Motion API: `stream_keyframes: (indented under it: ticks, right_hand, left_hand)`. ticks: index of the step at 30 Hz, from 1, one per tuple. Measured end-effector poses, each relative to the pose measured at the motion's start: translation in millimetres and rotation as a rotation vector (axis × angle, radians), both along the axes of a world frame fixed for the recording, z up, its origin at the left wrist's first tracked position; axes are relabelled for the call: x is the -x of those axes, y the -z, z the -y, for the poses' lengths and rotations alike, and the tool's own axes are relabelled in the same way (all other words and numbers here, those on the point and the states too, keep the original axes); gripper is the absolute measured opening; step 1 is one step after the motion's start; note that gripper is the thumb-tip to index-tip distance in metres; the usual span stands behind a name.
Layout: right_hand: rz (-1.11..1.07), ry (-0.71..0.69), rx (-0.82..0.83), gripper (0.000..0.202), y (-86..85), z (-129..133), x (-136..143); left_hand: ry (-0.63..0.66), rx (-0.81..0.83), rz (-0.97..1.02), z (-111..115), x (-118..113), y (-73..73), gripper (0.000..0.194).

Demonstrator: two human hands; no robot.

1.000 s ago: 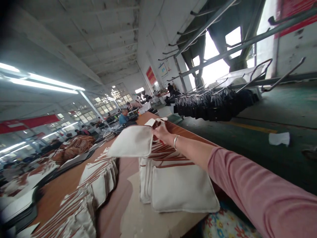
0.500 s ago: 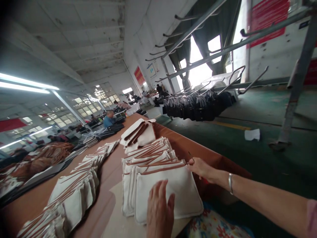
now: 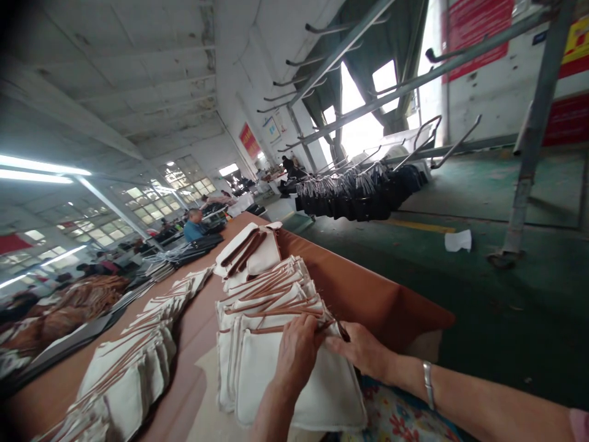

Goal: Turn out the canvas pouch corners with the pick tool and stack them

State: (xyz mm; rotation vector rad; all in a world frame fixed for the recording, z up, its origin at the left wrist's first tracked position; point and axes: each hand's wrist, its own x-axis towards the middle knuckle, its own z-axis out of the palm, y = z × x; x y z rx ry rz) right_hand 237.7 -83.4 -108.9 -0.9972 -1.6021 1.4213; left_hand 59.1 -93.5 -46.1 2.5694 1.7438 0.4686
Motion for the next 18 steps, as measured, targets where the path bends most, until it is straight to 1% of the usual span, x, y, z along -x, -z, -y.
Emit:
stream_keyframes:
  ticks: [1, 3, 5, 7, 10, 12, 14, 16, 18]
  right_hand:
    - [0.004, 0.005, 0.071, 0.047, -1.8, -3, 1]
    - [0.021, 0.021, 0.177, 0.055, -4.3, -14, 3]
    - [0.043, 0.018, 0.217, 0.053, -5.2, -30, 5]
    - [0.062, 0.013, 0.281, 0.05, -4.7, -45, 9]
    - [0.07, 0.011, 0.413, 0.053, -2.4, -62, 17]
    - [0.075, 0.012, 0.488, 0.045, 0.1, -67, 24]
    - [0.08, 0.023, 0.527, 0.033, 3.5, -68, 30]
    - [0.079, 0.039, 0.537, 0.029, 7.0, -64, 34]
    - [0.072, 0.048, 0.53, 0.03, 10.0, -59, 35]
  left_hand:
    - [-0.01, 0.002, 0.002, 3, -2, 2.3, 0.011]
    - [-0.024, 0.008, 0.012, 11, -6, 7.4, 0.017]
    - [-0.039, 0.021, 0.02, 21, -8, 12.0, 0.027]
    - [-0.077, 0.041, 0.021, 31, -9, 15.2, 0.031]
    - [-0.145, 0.098, 0.029, 47, -7, 16.6, 0.025]
    - [-0.142, 0.154, 0.045, 62, -6, 17.7, 0.019]
    - [-0.105, 0.214, 0.055, 82, -4, 20.8, 0.012]
    - [-0.087, 0.262, 0.05, 109, 5, 24.5, 0.015]
    - [-0.148, 0.298, 0.064, 142, 25, 23.4, 0.014]
